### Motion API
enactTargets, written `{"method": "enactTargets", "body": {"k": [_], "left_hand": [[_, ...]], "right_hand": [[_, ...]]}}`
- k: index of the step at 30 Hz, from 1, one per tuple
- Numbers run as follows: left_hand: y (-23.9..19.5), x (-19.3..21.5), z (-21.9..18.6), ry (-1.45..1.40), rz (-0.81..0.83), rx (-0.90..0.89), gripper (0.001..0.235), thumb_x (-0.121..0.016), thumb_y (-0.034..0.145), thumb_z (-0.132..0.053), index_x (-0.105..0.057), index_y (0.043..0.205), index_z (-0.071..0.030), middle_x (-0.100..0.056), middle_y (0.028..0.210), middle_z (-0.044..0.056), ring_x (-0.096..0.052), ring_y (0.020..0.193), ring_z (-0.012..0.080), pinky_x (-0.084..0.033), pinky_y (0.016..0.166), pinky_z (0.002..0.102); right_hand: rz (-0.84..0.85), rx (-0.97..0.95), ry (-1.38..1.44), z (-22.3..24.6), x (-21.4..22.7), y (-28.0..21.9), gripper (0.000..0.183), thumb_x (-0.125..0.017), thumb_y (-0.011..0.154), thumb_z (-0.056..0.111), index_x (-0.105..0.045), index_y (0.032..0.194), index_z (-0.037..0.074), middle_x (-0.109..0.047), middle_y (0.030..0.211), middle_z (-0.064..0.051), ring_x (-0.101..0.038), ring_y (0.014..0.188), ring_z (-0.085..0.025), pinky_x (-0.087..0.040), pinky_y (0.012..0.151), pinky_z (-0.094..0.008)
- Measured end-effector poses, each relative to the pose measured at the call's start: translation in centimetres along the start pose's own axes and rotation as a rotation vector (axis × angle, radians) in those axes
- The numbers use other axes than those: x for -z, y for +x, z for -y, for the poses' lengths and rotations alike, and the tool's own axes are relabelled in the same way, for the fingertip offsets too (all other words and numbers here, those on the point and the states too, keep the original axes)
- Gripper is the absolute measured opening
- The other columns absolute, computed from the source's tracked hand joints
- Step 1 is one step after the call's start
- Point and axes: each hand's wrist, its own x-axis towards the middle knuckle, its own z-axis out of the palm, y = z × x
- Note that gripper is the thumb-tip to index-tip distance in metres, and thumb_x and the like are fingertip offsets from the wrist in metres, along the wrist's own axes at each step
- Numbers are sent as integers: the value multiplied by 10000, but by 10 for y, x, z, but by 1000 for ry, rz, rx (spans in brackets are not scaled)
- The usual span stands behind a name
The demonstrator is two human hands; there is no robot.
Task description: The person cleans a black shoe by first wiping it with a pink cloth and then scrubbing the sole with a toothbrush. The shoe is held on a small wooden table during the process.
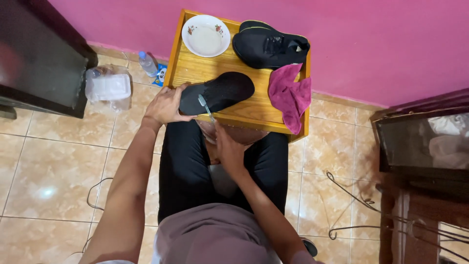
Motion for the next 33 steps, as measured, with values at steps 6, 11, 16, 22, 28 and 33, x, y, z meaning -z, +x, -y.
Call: {"method": "enactTargets", "body": {"k": [6, 11, 16, 22, 28, 33], "left_hand": [[-1, 3, -1, -108, 96, 106, 1085, -760, 638, -744, -433, 1439, -90, -738, 1026, 165, -717, 989, 299, -476, 952, 369], [0, 8, -1, -142, 134, 146, 1065, -769, 644, -741, -446, 1429, -96, -734, 1047, 171, -709, 1003, 331, -475, 957, 400], [-2, 7, -1, -219, 134, 163, 1025, -750, 706, -732, -425, 1461, -119, -727, 1087, 170, -701, 1040, 338, -473, 969, 401], [4, 13, -2, -199, 116, 198, 1063, -786, 666, -721, -434, 1466, -116, -725, 1127, 175, -690, 1058, 355, -483, 967, 413], [-1, 2, 1, -208, 170, 238, 1057, -768, 673, -738, -413, 1451, -116, -714, 1137, 182, -665, 1087, 384, -504, 952, 461], [2, 4, 3, -204, 179, 231, 1013, -748, 705, -748, -404, 1415, -112, -721, 1099, 173, -675, 1069, 385, -508, 953, 469]], "right_hand": [[85, -449, 190, -60, 18, 19, 497, -548, 1080, 190, -453, 1566, 226, -758, 1147, -137, -739, 962, -298, -551, 910, -350], [191, -303, 330, -1, -4, -12, 430, -540, 1048, 342, -559, 1467, 247, -750, 1139, -192, -699, 1069, -360, -547, 973, -452], [124, -366, 200, -30, -4, -12, 451, -538, 1080, 237, -508, 1530, 247, -759, 1189, -76, -746, 960, -226, -571, 889, -320], [141, -195, 375, 11, 11, -13, 408, -529, 1078, 319, -566, 1484, 323, -791, 1072, -80, -748, 898, -297, -589, 780, -363], [85, -105, 389, 29, 26, -16, 434, -545, 1074, 183, -528, 1506, 203, -772, 1122, -146, -750, 955, -294, -607, 714, -413], [97, -251, 207, 6, 14, -3, 412, -508, 1092, 243, -522, 1501, 288, -787, 966, -105, -764, 863, -238, -620, 682, -353]]}}
